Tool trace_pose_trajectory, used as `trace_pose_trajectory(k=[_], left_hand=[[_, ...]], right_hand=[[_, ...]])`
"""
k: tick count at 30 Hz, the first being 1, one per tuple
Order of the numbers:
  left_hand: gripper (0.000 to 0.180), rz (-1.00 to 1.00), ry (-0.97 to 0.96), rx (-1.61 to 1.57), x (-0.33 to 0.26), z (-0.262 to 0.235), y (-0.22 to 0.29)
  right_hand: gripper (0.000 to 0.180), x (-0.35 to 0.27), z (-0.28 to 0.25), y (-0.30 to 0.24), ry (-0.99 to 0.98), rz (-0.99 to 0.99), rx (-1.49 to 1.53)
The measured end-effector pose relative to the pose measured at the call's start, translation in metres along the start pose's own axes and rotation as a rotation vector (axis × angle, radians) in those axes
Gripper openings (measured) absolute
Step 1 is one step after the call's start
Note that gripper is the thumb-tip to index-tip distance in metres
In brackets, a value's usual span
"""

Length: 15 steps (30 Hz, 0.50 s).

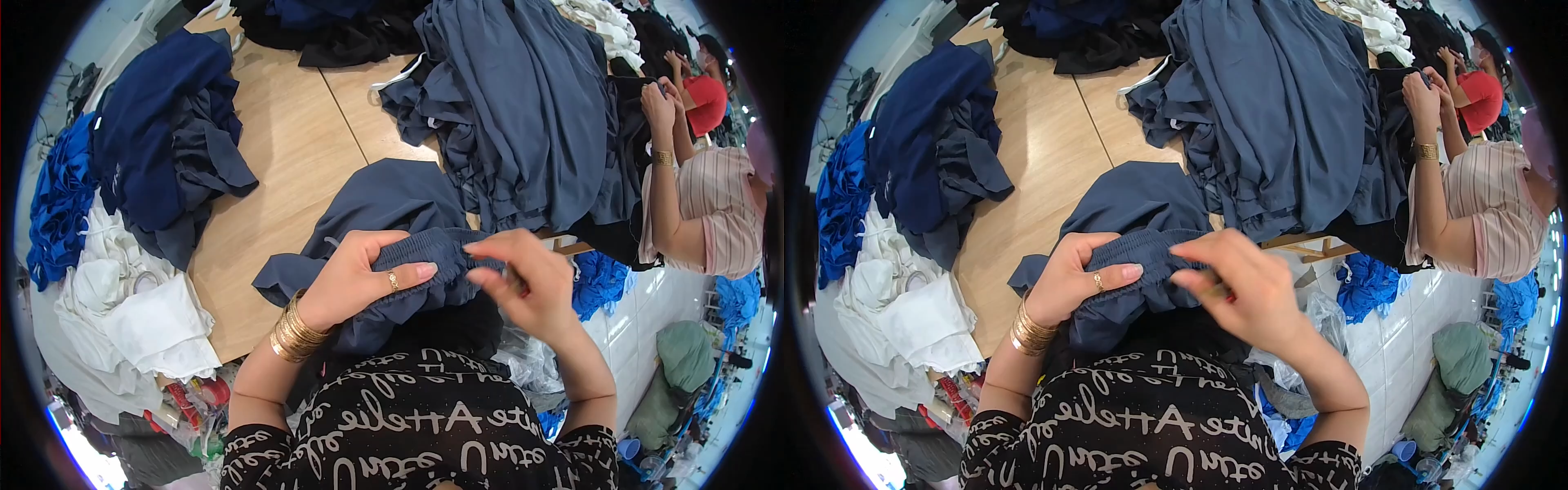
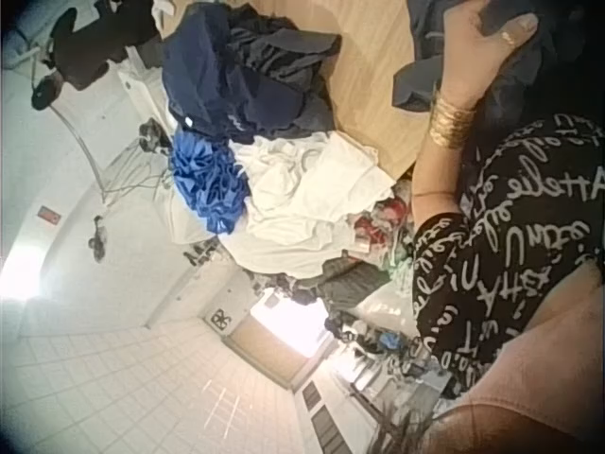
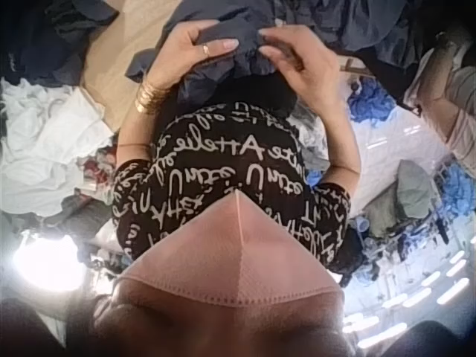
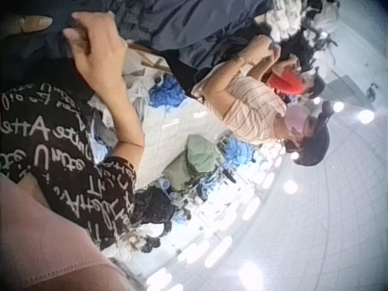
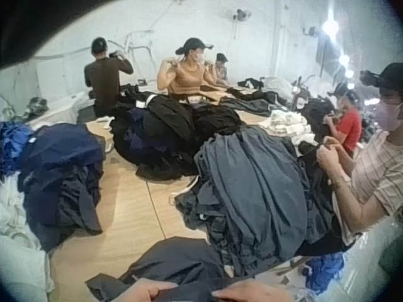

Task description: Trimming excess threads from the elastic waistbands of trousers in a garment factory.

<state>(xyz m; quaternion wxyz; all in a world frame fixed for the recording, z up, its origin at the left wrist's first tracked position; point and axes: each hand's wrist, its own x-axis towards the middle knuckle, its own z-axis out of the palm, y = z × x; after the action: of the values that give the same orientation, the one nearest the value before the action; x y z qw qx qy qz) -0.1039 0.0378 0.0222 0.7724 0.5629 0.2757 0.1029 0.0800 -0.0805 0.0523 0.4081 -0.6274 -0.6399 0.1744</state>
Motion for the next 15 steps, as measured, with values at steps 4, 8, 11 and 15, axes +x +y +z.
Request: trace_pose_trajectory(k=[4,8,11,15], left_hand=[[0.022,0.018,-0.027,0.006,0.001,0.001,0.003],[0.031,0.059,-0.021,0.207,0.003,-0.001,0.006],[0.037,0.071,-0.042,0.381,0.008,0.001,0.005],[0.025,0.030,0.050,0.358,-0.004,0.008,0.008]], right_hand=[[0.026,-0.002,0.015,-0.005,-0.011,-0.060,-0.028],[0.024,-0.003,0.005,-0.009,-0.075,-0.137,-0.192],[0.032,-0.008,0.003,-0.002,-0.231,-0.145,-0.243],[0.018,-0.008,0.011,0.008,-0.256,-0.191,-0.202]])
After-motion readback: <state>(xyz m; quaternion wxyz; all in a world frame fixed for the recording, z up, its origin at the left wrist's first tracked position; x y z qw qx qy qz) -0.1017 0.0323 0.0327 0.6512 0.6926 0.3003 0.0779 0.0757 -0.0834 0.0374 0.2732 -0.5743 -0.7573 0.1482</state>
